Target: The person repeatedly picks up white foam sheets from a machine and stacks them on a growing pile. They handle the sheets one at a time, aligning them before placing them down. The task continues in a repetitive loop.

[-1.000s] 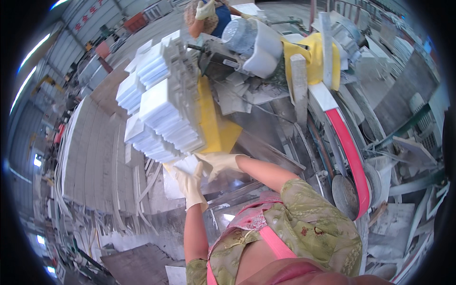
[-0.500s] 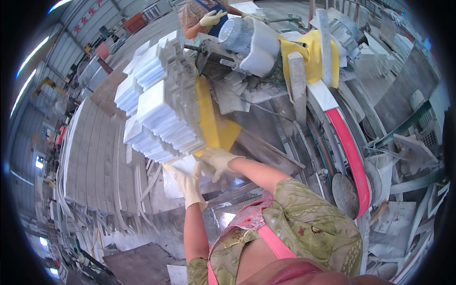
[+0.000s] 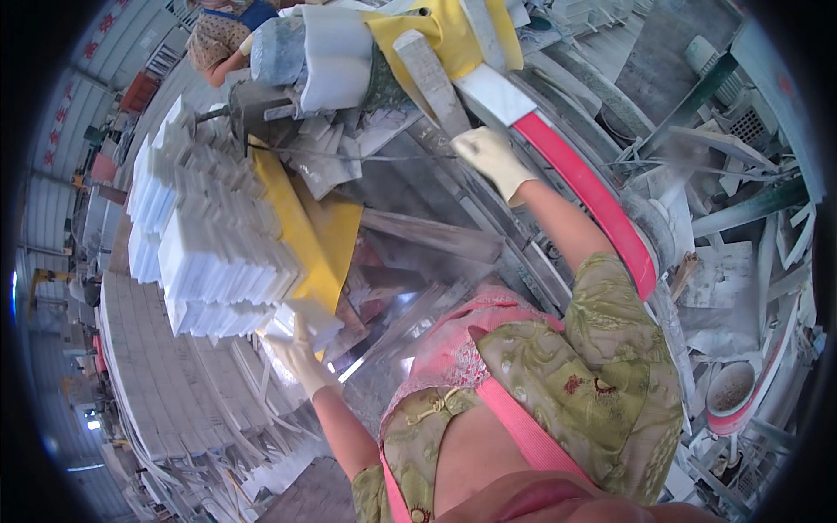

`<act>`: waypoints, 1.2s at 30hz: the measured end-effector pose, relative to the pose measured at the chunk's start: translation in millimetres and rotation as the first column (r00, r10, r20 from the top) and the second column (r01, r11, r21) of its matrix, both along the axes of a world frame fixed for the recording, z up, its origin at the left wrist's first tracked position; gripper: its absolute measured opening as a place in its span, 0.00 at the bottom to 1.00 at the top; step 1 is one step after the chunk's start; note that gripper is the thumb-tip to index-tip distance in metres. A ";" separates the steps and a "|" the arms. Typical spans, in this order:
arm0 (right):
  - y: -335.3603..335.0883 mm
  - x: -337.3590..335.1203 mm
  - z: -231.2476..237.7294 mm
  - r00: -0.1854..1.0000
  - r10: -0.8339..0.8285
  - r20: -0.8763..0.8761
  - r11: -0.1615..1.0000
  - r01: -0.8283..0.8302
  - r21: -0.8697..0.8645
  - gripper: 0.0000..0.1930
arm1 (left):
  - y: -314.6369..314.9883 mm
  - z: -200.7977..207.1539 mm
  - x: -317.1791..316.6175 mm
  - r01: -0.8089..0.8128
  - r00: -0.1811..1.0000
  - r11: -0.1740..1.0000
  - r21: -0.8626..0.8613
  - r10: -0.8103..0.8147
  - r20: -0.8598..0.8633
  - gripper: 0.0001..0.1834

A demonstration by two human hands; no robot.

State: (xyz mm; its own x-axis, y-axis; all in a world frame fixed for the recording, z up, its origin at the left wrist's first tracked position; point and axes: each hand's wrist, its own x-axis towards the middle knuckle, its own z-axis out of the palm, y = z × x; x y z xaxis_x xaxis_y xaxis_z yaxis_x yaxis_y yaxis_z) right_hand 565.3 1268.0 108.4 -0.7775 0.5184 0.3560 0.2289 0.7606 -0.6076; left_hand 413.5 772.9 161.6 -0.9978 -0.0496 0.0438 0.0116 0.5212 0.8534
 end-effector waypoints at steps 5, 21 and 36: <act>91.5 33.4 -3.6 0.923 -0.374 0.093 0.902 0.339 0.269 0.25 | -2.8 5.0 0.9 -0.003 1.000 0.994 -0.106 0.004 0.006 0.55; 151.8 -60.7 -35.0 0.746 -0.563 0.355 0.824 0.476 0.306 0.43 | -42.0 -39.6 -28.1 -0.067 0.998 0.929 -0.363 0.061 -0.028 0.62; 108.7 32.9 -31.7 0.825 -0.490 0.280 0.841 0.363 0.402 0.40 | -19.8 -23.0 -15.2 -0.098 0.995 0.949 -0.301 0.086 -0.053 0.61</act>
